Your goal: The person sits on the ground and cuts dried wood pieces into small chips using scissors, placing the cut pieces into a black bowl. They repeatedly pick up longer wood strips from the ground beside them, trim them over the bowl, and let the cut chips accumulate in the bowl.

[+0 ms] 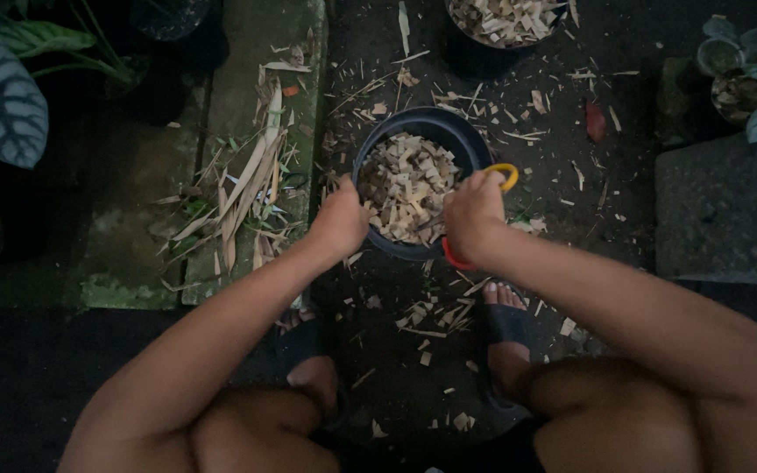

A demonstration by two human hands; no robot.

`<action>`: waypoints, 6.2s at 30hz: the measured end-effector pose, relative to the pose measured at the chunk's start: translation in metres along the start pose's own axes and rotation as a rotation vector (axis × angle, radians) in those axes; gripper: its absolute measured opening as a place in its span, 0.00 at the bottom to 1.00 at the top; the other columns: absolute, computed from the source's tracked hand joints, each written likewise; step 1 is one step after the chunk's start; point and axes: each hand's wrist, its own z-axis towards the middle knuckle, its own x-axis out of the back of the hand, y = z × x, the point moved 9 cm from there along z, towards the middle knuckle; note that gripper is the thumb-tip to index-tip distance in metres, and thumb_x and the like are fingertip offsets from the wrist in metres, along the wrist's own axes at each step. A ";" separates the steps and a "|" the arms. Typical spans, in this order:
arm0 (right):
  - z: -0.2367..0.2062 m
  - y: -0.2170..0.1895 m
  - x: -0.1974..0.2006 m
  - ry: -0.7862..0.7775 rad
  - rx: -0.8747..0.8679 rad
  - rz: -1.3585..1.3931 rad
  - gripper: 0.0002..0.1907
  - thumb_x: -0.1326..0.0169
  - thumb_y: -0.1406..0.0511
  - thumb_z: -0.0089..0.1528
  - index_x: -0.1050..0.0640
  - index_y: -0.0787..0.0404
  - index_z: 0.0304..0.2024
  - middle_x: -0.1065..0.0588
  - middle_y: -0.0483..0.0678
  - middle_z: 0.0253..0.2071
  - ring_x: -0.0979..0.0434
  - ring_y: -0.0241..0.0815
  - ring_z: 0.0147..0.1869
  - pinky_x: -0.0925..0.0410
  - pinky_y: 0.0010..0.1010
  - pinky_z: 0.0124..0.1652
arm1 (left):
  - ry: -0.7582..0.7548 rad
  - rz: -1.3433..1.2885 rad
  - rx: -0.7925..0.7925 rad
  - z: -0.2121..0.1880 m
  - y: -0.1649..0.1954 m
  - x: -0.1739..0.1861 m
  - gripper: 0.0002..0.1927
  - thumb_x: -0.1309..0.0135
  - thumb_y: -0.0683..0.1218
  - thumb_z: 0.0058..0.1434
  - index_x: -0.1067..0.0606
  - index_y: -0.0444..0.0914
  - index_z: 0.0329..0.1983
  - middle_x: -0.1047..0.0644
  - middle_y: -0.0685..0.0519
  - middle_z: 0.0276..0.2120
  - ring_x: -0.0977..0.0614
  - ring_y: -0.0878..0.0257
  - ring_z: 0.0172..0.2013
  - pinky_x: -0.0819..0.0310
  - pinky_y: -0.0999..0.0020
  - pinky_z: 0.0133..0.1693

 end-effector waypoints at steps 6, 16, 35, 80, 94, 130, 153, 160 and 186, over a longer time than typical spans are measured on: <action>0.034 -0.017 -0.007 0.339 -0.066 0.038 0.16 0.47 0.61 0.64 0.19 0.59 0.51 0.22 0.55 0.52 0.22 0.57 0.54 0.32 0.54 0.48 | 0.014 0.022 -0.021 0.003 0.001 -0.004 0.31 0.50 0.40 0.60 0.42 0.23 0.65 0.23 0.27 0.42 0.21 0.33 0.47 0.28 0.46 0.50; 0.041 -0.033 -0.022 0.176 0.279 0.260 0.09 0.44 0.65 0.61 0.14 0.58 0.38 0.17 0.53 0.42 0.16 0.52 0.47 0.24 0.42 0.39 | -0.153 0.024 0.097 -0.003 -0.002 -0.006 0.38 0.51 0.40 0.62 0.51 0.25 0.72 0.24 0.30 0.43 0.19 0.36 0.42 0.23 0.46 0.42; -0.011 0.031 0.030 -0.045 -0.095 0.125 0.32 0.42 0.54 0.61 0.28 0.64 0.63 0.28 0.65 0.60 0.30 0.65 0.62 0.37 0.60 0.53 | 0.018 0.043 -0.051 -0.001 0.002 -0.005 0.33 0.51 0.39 0.61 0.44 0.21 0.67 0.23 0.27 0.41 0.20 0.34 0.45 0.27 0.47 0.49; 0.045 -0.025 -0.008 0.195 0.007 0.060 0.16 0.46 0.59 0.63 0.18 0.60 0.49 0.22 0.55 0.52 0.26 0.55 0.57 0.32 0.43 0.43 | -0.082 0.065 0.033 -0.009 0.019 -0.001 0.42 0.44 0.42 0.62 0.52 0.21 0.71 0.23 0.29 0.42 0.19 0.37 0.44 0.24 0.48 0.45; 0.035 -0.017 0.004 0.243 0.259 0.293 0.09 0.46 0.65 0.61 0.15 0.57 0.37 0.18 0.54 0.40 0.17 0.53 0.47 0.24 0.43 0.43 | -0.098 0.109 0.077 -0.006 0.010 -0.006 0.38 0.51 0.39 0.63 0.52 0.24 0.73 0.24 0.29 0.47 0.20 0.37 0.48 0.26 0.48 0.49; 0.017 0.015 0.025 0.192 -0.075 0.187 0.12 0.47 0.60 0.64 0.17 0.57 0.43 0.18 0.52 0.42 0.17 0.49 0.45 0.29 0.44 0.45 | 0.066 -0.118 0.139 0.018 -0.035 -0.004 0.18 0.50 0.48 0.64 0.26 0.28 0.48 0.20 0.32 0.37 0.17 0.38 0.42 0.24 0.48 0.48; -0.017 0.109 0.040 0.731 -0.073 0.986 0.24 0.37 0.51 0.60 0.20 0.55 0.53 0.19 0.54 0.37 0.17 0.53 0.36 0.27 0.45 0.37 | 0.265 0.501 0.131 0.009 -0.145 0.118 0.32 0.44 0.61 0.60 0.27 0.34 0.59 0.27 0.38 0.58 0.30 0.40 0.61 0.40 0.40 0.58; -0.016 0.104 0.040 0.781 -0.028 0.894 0.21 0.36 0.53 0.59 0.19 0.55 0.50 0.20 0.53 0.34 0.18 0.54 0.35 0.27 0.45 0.35 | 0.170 0.581 0.194 0.028 -0.147 0.109 0.31 0.43 0.60 0.59 0.27 0.36 0.59 0.26 0.39 0.57 0.32 0.37 0.61 0.44 0.39 0.58; -0.020 0.107 0.031 0.764 0.006 0.821 0.21 0.37 0.51 0.60 0.19 0.57 0.48 0.19 0.52 0.34 0.17 0.52 0.36 0.27 0.45 0.38 | 0.257 0.603 0.379 0.034 -0.150 0.123 0.11 0.45 0.49 0.61 0.16 0.42 0.41 0.18 0.44 0.44 0.20 0.45 0.52 0.44 0.38 0.58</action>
